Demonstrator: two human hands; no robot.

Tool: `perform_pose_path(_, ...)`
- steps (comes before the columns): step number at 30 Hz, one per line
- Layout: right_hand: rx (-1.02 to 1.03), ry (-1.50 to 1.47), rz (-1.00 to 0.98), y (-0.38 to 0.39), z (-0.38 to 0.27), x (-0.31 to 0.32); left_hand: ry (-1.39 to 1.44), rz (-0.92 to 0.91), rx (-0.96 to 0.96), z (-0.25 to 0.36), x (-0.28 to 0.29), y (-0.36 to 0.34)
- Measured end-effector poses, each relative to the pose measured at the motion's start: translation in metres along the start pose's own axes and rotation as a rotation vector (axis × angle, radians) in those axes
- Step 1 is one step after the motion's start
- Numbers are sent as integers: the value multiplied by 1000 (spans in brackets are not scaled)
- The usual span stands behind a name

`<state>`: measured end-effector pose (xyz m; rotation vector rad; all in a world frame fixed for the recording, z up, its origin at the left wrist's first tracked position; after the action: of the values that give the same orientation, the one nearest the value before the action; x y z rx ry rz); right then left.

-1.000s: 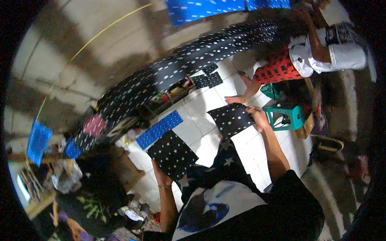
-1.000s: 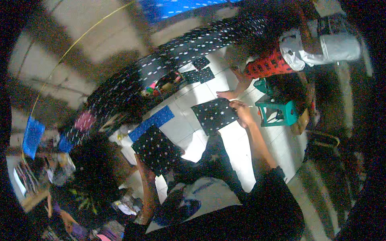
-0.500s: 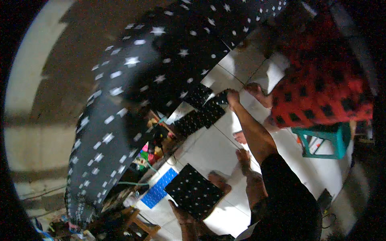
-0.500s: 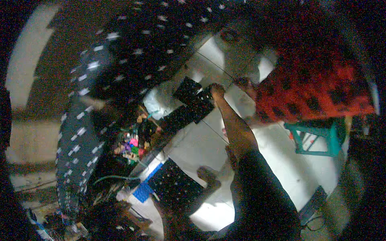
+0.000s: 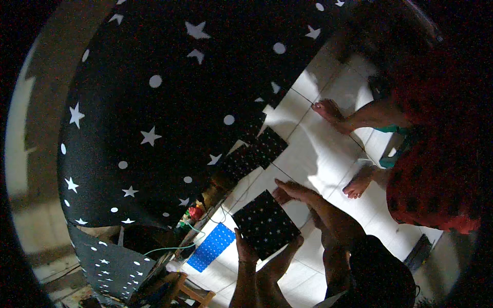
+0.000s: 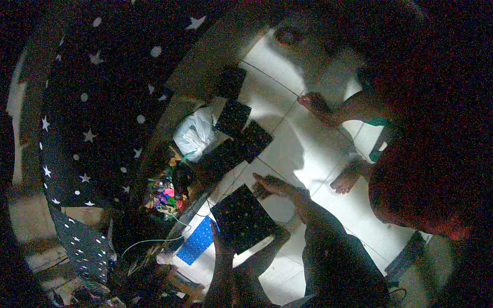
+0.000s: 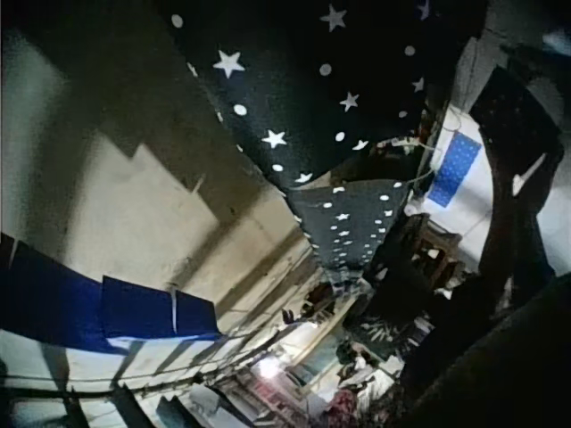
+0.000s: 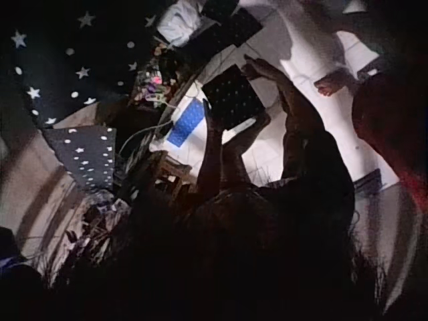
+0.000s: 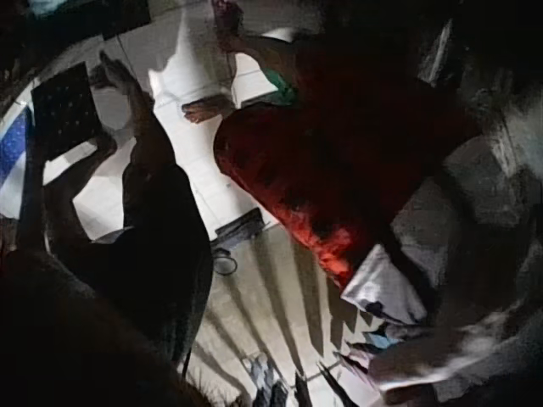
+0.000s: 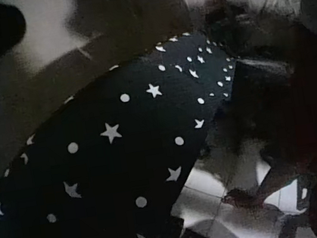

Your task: The person picks up printed cloth pieces from a table and hangs them on a wire to dry.

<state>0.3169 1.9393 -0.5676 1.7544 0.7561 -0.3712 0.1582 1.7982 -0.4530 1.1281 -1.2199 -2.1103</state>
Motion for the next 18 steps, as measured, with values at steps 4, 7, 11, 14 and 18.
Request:
perform_pose_path(4, 220, -273, -161, 19, 82, 20, -22, -117, 139, -6, -19, -15)
perform_pose_path(7, 270, -367, -143, 56, 61, 4, 0, -195, 224, 0, -40, -23)
perform_pose_path(11, 416, -428, -118, 66, -4, 9, 6, -347, 187, 8, -64, -45)
perform_pose_path(14, 575, -368, 142, 44, -52, 66, -47, -184, 101, 12, -48, -36)
perform_pose_path(18, 777, -71, 261, 46, -168, 80, -72, -60, 98, -17, 21, 8)
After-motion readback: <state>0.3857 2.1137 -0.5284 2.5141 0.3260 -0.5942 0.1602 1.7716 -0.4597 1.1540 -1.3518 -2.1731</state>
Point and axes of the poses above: each hand's wrist, its own y-axis away from the middle knuckle, its own x-axis out of the back of the hand, z = x × y, the point moved 7 cm from there along -y, towards the middle knuckle, and after that the axes turned 4 degrees about -z, right-handed, at the moved point
